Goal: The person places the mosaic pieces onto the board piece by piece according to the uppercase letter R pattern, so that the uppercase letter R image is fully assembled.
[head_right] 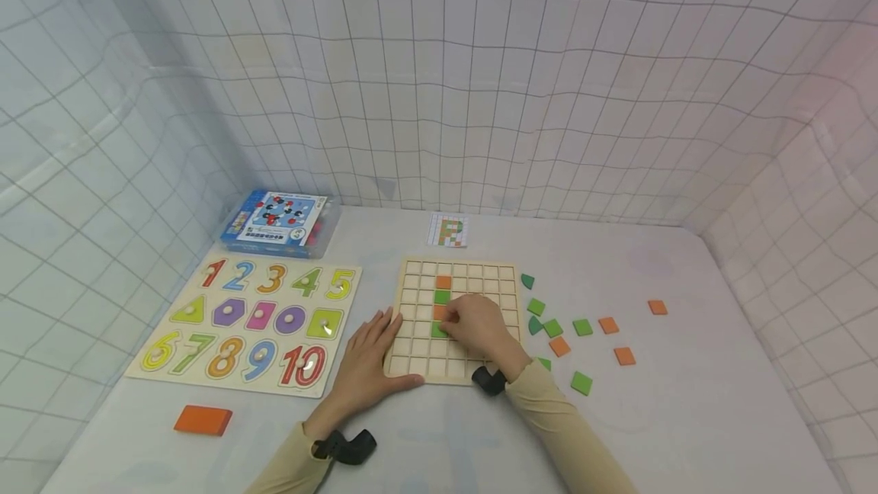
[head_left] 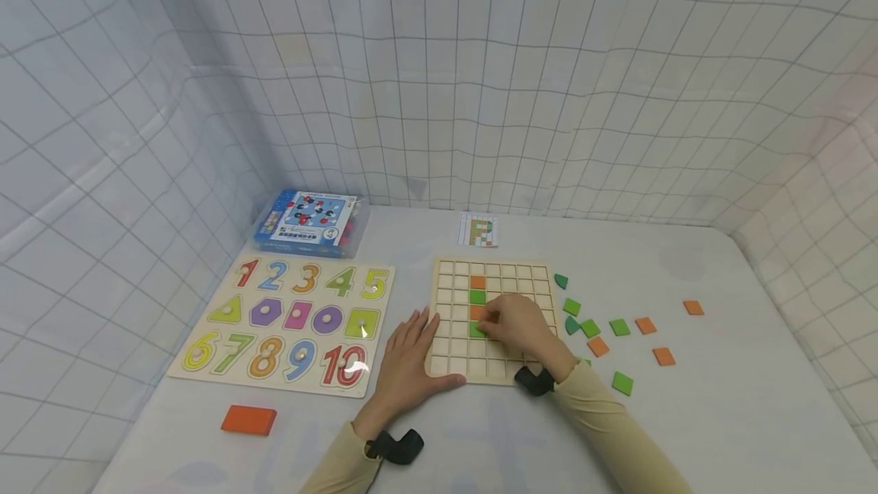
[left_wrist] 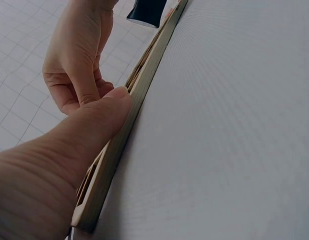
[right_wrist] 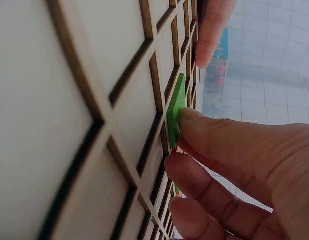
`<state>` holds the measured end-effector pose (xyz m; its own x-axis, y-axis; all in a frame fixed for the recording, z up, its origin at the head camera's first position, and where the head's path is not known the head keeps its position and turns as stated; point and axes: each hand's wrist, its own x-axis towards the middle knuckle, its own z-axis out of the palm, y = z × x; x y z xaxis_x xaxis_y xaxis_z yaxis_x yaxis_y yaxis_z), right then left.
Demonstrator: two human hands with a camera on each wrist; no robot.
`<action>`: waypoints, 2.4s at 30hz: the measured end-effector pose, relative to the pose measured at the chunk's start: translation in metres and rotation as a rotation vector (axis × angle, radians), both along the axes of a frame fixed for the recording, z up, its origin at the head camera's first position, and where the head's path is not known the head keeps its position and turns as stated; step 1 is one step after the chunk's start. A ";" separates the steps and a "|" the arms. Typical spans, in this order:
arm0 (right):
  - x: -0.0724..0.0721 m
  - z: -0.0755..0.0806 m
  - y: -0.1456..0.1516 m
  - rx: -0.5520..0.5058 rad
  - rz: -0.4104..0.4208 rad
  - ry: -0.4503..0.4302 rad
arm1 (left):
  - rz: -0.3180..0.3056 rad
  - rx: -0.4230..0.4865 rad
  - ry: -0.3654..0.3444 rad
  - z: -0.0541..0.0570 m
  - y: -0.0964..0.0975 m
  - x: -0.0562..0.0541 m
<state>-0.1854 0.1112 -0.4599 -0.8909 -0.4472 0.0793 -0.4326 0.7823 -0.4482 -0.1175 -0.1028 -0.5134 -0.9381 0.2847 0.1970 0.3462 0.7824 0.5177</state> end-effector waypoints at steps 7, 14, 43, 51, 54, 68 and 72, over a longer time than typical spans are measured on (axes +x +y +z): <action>0.001 0.001 0.004 -0.011 0.017 -0.030 | -0.006 0.006 0.005 0.001 0.001 0.001; 0.001 0.000 0.011 -0.023 0.088 -0.048 | -0.001 0.004 0.002 -0.001 0.000 0.000; -0.012 0.009 0.102 -0.223 -0.129 0.360 | -0.007 -0.003 0.026 0.000 0.000 -0.001; -0.018 0.003 0.146 -0.254 -0.365 0.571 | -0.002 0.001 -0.001 0.000 0.000 -0.001; -0.018 0.003 0.160 -0.268 -0.443 0.608 | -0.004 0.009 0.007 0.001 0.001 0.000; -0.010 0.005 0.209 -0.295 -0.761 0.556 | -0.005 0.012 0.003 0.002 0.001 0.000; -0.008 0.005 0.220 -0.277 -0.849 0.480 | -0.007 0.016 0.013 0.002 0.001 0.000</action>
